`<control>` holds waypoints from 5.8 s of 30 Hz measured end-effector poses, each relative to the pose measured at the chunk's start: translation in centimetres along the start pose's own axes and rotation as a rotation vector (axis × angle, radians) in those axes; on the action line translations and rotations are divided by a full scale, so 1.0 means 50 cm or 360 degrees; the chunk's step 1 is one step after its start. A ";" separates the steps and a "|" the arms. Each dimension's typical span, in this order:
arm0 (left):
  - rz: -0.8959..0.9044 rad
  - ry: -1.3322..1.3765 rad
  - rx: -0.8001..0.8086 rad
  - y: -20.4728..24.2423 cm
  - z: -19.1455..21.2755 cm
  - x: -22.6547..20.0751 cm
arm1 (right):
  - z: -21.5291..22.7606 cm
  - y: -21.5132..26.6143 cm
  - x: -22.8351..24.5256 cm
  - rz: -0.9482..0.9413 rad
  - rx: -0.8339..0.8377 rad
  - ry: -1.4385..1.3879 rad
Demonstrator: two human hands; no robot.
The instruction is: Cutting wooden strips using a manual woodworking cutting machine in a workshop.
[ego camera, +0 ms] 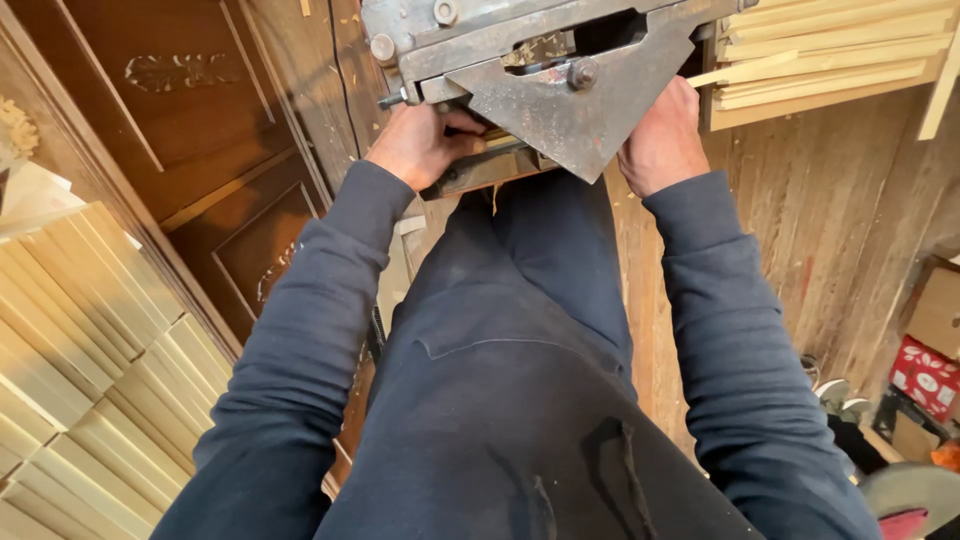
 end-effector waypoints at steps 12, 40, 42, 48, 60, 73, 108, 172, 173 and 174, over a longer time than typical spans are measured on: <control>-0.0083 0.0023 -0.0008 -0.001 0.001 0.002 | -0.002 -0.005 -0.001 0.0025 0.0039 0.0007; -0.0147 -0.0051 -0.0023 -0.009 -0.010 -0.005 | -0.001 0.011 -0.021 0.0050 0.0015 0.0065; -0.0038 -0.0016 0.0000 -0.008 -0.011 -0.004 | 0.005 0.011 -0.021 -0.0016 0.0013 -0.0017; -0.0117 0.0063 0.0021 -0.011 -0.017 -0.008 | 0.010 0.008 -0.022 -0.0045 -0.0012 -0.0049; -0.0022 0.0015 0.0028 -0.013 -0.022 -0.022 | 0.020 0.012 -0.028 -0.0008 -0.0043 -0.0019; -0.0013 0.0141 0.0022 -0.013 -0.025 -0.016 | 0.012 0.014 -0.029 -0.0004 -0.0033 0.0012; -0.0273 -0.0036 -0.0098 -0.005 -0.015 0.001 | -0.019 0.026 -0.020 0.0044 -0.0001 0.0146; -0.0301 -0.0146 -0.0160 -0.005 -0.021 0.020 | -0.024 0.038 -0.024 0.0177 0.0072 0.0391; -0.0271 -0.0118 -0.0132 -0.001 -0.021 0.019 | -0.022 0.034 -0.018 0.0126 0.0162 0.0335; -0.0240 -0.0090 -0.0103 0.003 -0.020 0.019 | -0.020 0.030 -0.012 0.0077 0.0252 0.0278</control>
Point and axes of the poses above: each hand's wrist, its own y-axis away from the middle knuckle, its own z-axis out of the back of the hand, x = y × z, the point moved 7 cm from there along -y, towards the middle knuckle, and after that the axes turned 4 degrees about y, right-handed, at the moved point
